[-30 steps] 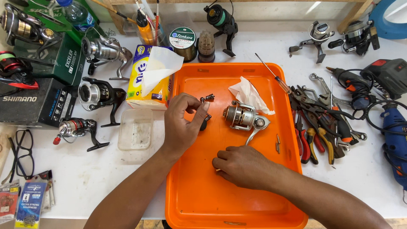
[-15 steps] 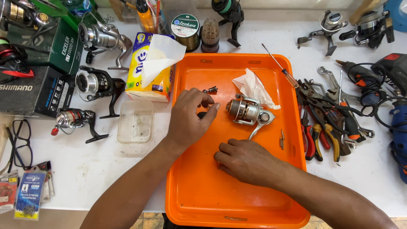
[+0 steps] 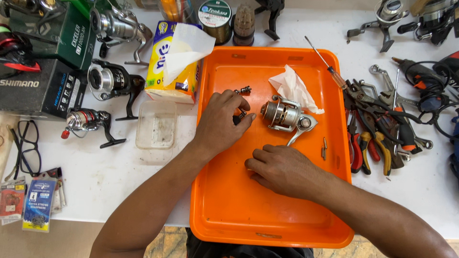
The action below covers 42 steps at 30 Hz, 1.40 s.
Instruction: The person disassembles a fishing reel by removing the spool and handle, then uses a screwdriver to loosen and remove screws from the handle. They place the removed parts on an orange tray and continue to manipulate the reel body and spool.
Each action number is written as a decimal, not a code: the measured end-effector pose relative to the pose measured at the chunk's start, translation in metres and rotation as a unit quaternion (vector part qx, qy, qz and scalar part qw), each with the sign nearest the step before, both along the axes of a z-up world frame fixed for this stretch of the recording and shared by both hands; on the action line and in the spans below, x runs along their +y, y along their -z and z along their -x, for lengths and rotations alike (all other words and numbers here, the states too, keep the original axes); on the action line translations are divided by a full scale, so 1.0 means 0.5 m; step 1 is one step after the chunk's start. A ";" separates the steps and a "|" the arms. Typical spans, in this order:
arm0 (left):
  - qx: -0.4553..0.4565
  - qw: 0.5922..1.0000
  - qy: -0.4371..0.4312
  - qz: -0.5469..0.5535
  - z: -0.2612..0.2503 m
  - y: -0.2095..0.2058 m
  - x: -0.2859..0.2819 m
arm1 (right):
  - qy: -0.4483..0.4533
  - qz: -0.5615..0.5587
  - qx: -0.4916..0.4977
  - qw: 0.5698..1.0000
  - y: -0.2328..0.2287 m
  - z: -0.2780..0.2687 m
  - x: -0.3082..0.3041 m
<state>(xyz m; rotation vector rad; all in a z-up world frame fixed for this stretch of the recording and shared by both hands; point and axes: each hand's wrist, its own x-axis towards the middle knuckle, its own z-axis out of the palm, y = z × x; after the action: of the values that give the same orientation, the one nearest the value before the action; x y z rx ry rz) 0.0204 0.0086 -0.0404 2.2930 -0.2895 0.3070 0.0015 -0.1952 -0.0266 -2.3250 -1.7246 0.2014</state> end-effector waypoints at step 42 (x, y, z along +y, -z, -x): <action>-0.024 0.978 -0.041 -0.205 0.007 0.016 -0.010 | 0.368 0.380 0.018 0.849 -0.173 -0.132 -0.145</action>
<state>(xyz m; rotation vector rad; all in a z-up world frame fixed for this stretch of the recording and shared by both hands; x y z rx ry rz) 0.0169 0.0038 -0.0482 2.7117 -0.3043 0.3726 0.0675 -0.2679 0.0599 -3.2969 -0.6331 0.8897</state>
